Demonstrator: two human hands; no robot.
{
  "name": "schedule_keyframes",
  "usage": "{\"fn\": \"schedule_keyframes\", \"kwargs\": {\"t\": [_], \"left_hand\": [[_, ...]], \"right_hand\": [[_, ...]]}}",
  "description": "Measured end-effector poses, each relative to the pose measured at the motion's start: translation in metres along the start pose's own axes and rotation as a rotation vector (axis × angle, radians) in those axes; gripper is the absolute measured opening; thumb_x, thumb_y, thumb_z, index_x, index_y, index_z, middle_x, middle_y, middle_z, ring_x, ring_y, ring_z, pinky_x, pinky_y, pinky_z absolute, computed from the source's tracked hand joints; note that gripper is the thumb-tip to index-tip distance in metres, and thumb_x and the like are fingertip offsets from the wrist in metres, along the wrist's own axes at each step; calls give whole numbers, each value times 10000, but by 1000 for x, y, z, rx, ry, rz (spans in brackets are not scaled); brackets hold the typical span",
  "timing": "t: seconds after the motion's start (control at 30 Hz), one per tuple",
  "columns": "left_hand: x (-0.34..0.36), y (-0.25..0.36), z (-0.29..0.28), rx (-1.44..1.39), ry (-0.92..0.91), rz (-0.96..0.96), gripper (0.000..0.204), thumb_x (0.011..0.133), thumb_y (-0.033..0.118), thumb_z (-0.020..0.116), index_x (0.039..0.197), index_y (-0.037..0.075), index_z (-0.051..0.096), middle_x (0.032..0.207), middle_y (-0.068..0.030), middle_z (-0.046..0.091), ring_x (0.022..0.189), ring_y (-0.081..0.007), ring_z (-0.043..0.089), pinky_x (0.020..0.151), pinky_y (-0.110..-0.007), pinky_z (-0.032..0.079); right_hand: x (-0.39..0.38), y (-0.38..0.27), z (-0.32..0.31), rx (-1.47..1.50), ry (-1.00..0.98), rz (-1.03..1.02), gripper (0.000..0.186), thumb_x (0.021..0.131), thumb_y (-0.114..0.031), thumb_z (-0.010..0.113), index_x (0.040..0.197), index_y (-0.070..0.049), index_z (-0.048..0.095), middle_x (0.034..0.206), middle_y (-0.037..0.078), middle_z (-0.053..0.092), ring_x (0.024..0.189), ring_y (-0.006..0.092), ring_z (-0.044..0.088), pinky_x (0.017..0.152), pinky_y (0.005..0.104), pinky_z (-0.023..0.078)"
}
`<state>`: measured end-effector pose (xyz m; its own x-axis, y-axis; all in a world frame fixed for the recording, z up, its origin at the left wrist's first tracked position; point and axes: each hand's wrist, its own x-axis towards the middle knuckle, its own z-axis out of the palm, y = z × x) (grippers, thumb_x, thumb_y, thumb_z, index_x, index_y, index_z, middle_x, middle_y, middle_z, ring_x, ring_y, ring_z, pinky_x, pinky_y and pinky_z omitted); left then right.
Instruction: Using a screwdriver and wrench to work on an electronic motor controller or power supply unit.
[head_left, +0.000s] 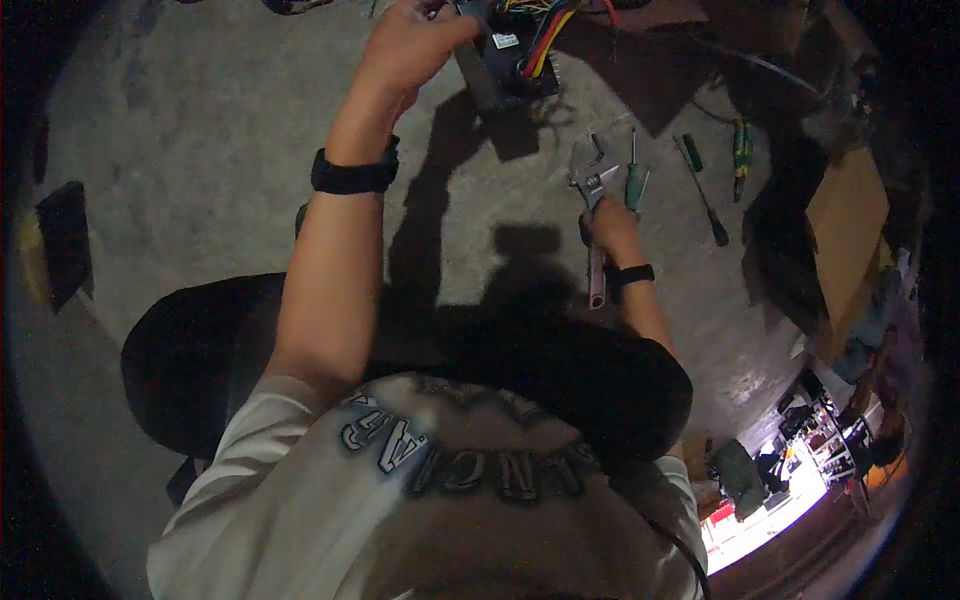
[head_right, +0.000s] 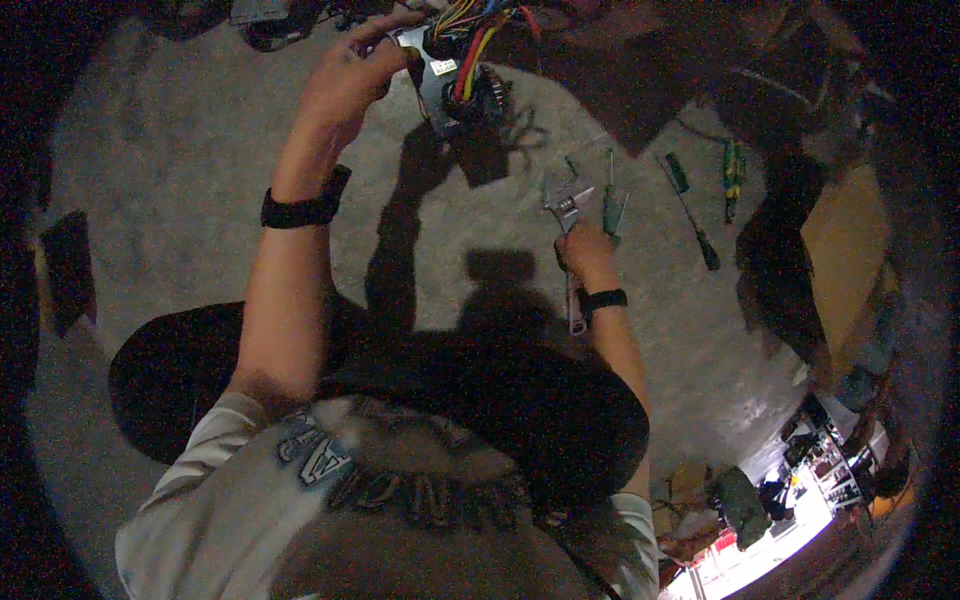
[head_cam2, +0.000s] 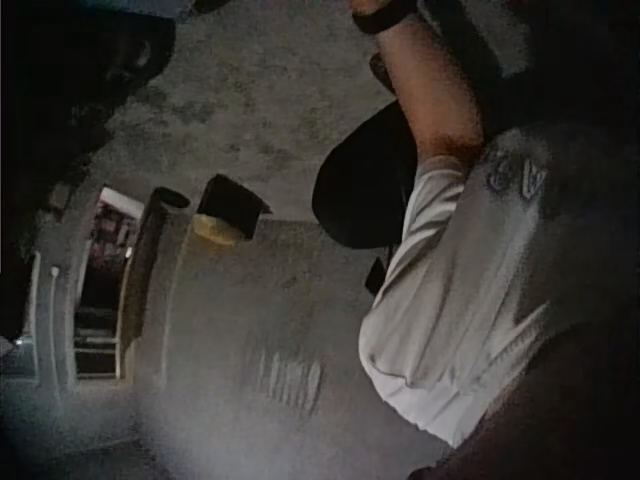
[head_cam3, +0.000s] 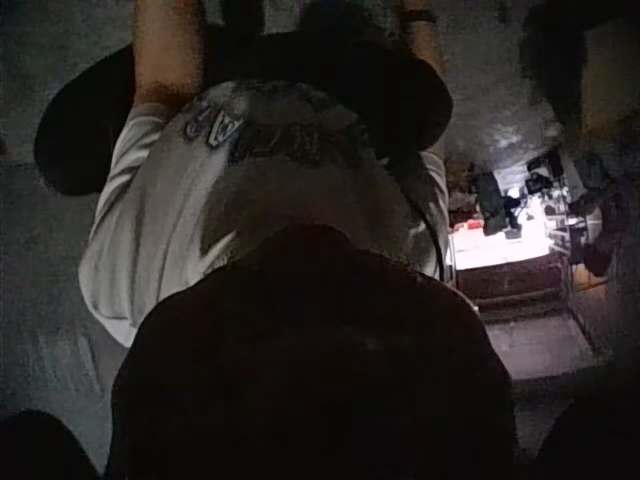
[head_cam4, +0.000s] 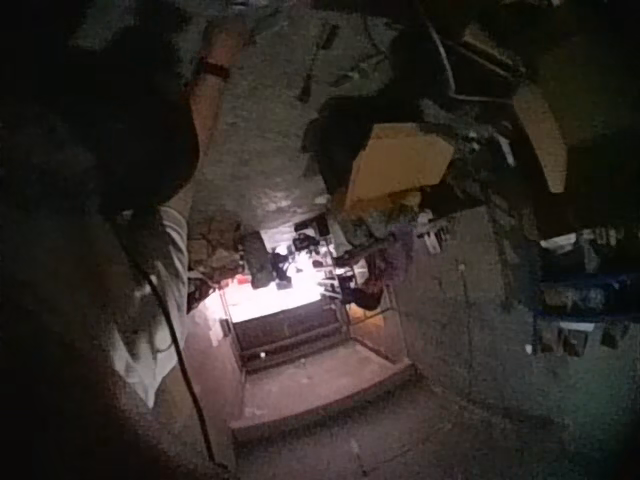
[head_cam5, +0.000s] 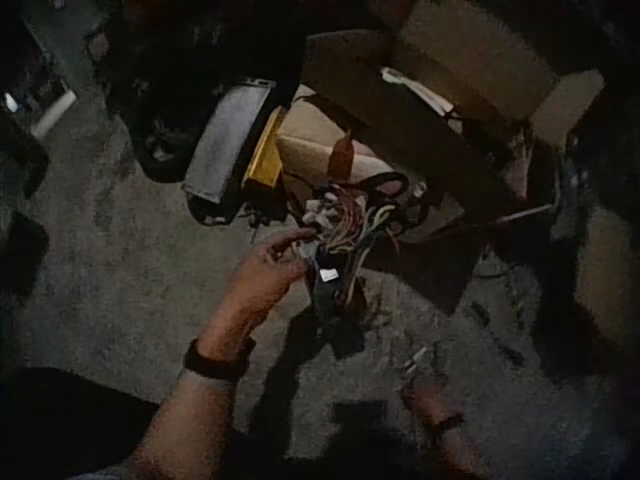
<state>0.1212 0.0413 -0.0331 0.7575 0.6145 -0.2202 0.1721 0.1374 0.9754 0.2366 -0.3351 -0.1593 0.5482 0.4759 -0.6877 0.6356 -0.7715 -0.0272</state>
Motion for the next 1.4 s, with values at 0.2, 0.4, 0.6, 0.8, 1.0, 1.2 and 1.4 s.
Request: {"fn": "schedule_keyframes", "kwargs": {"t": [0.2,0.4,0.6,0.8,1.0,1.2,1.4], "left_hand": [[-10,35,19,62,145,-125,372,874,101,622,1231,9,671,1110,-115,640,987,-185,592,860,-316,488],[-4,23,18,212,197,-55,390,859,96,609,1234,11,674,1095,-121,663,939,-181,607,830,-321,493],[-1,14,25,231,221,74,336,869,78,591,1177,-8,694,944,-86,677,825,-161,613,770,-300,491],[3,3,21,194,215,54,339,898,133,641,1217,30,689,815,0,586,700,-89,484,636,-252,378],[3,-7,2,-367,125,-28,364,939,126,564,1272,8,651,666,78,412,557,-44,357,494,-232,277],[-1,-6,3,-445,174,-43,357,955,157,556,1258,-8,649,664,72,382,555,-58,356,496,-245,282],[-7,5,8,-357,141,-68,342,929,144,586,1229,-4,660,663,72,424,544,-44,368,488,-227,285]], "right_hand": [[7,9,4,22,-80,75,466,907,-343,654,1167,36,579,1108,263,688,1023,435,676,875,508,550],[5,6,8,34,-33,40,486,888,-325,678,1186,39,553,1092,266,693,1012,433,681,881,501,554],[1,7,13,51,76,13,486,876,-325,689,1170,40,562,1061,268,696,973,437,688,852,505,558],[3,8,13,53,89,22,406,870,-300,698,1092,28,609,1044,248,702,965,442,686,831,513,555],[-7,-5,0,85,24,78,362,898,-274,690,1104,12,607,1061,236,697,1006,432,675,856,510,541],[-2,4,11,127,30,137,434,888,-306,707,1163,8,587,1122,216,694,1059,428,658,903,522,506],[-1,8,20,117,88,28,431,895,-297,696,1164,15,573,1068,245,696,1007,436,674,872,519,531]]}}
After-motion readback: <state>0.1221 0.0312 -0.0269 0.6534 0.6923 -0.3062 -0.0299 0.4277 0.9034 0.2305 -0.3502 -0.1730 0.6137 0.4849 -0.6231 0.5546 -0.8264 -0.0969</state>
